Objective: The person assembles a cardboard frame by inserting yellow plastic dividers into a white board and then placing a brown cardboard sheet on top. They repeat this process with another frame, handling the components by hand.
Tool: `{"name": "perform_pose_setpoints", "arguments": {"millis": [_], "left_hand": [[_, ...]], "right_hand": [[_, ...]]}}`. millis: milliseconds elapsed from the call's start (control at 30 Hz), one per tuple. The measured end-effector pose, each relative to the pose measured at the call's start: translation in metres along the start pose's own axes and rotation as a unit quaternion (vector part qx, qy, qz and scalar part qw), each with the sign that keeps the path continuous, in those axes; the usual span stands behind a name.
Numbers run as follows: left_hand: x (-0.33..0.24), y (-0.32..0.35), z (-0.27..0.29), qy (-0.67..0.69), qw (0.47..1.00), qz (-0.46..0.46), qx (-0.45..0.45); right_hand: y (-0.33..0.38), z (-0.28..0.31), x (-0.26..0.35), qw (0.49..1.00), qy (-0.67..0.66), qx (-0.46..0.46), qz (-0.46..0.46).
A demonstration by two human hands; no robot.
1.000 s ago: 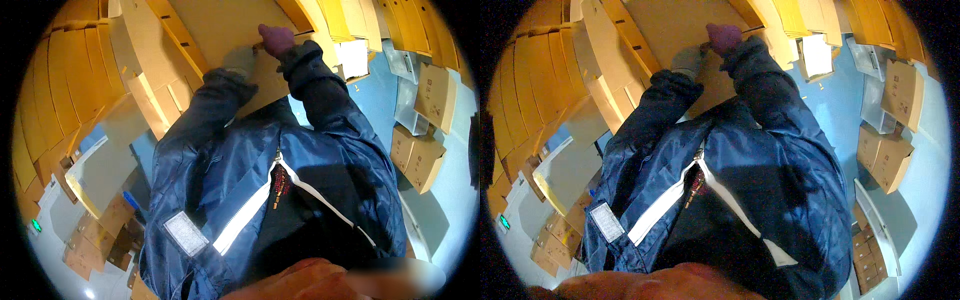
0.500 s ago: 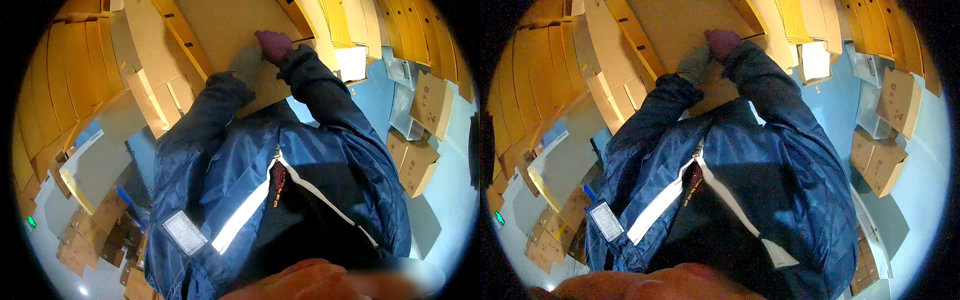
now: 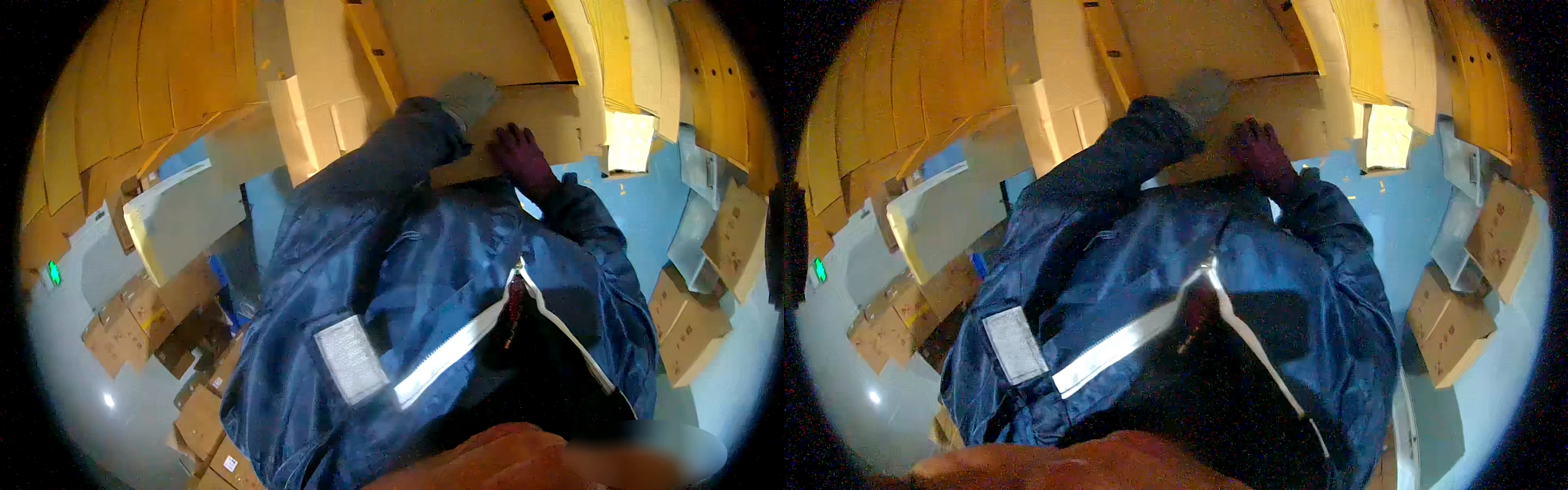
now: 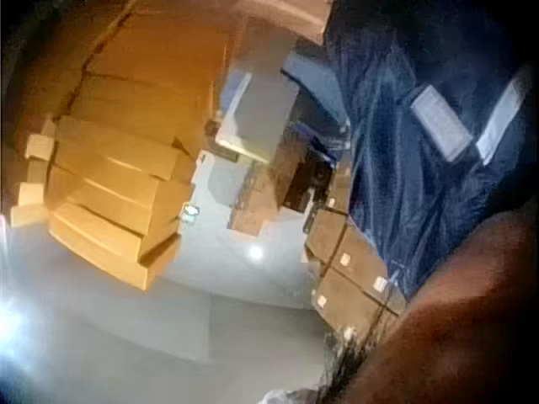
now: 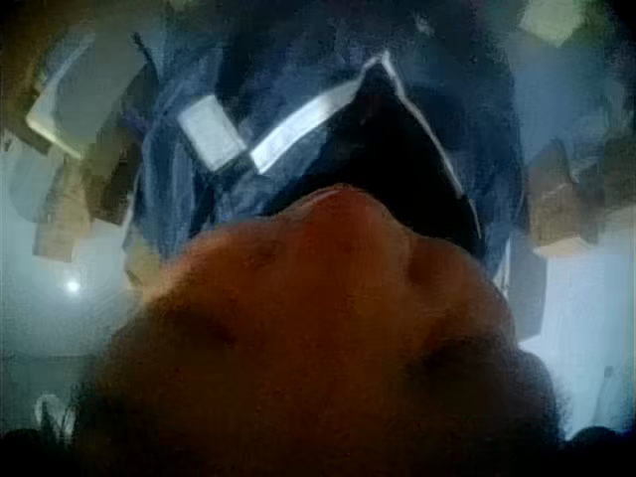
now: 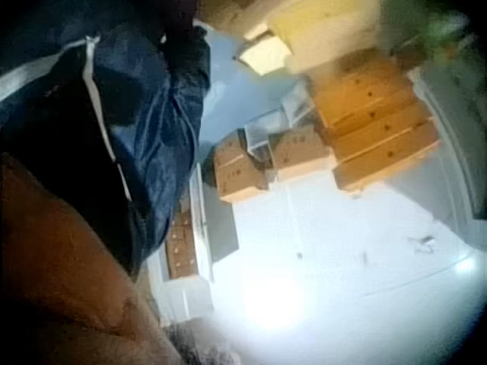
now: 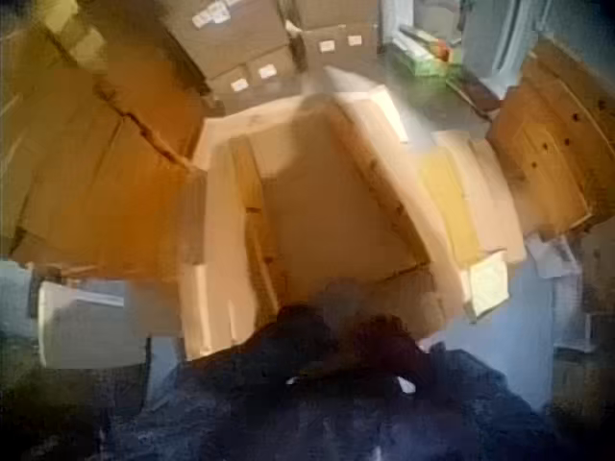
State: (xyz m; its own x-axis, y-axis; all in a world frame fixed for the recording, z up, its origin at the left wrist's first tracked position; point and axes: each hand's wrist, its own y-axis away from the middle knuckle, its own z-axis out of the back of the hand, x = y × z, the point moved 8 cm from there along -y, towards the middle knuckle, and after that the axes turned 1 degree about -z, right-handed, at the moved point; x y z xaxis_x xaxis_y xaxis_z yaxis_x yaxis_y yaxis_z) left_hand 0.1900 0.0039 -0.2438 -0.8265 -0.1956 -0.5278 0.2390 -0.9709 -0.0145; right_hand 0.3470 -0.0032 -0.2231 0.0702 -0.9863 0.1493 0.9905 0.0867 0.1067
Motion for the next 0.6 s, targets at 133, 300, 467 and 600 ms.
{"name": "perform_pose_setpoints", "arguments": {"millis": [133,300,467,600], "left_hand": [[0.002,0.0,0.001,0.001,0.998,0.042,0.055],[0.004,-0.017,-0.002,-0.017,0.997,0.044,0.06],[0.005,-0.019,-0.006,-0.015,0.997,0.048,0.063],[0.009,-0.014,-0.009,0.017,0.998,0.036,0.054]], "right_hand": [[-0.01,0.025,0.001,0.994,-0.035,0.096,-0.028],[-0.033,-0.001,-0.015,0.996,-0.002,0.089,-0.027],[-0.018,-0.005,-0.028,0.992,-0.099,-0.078,0.0],[-0.028,0.026,-0.025,0.993,-0.101,0.027,-0.047]]}}
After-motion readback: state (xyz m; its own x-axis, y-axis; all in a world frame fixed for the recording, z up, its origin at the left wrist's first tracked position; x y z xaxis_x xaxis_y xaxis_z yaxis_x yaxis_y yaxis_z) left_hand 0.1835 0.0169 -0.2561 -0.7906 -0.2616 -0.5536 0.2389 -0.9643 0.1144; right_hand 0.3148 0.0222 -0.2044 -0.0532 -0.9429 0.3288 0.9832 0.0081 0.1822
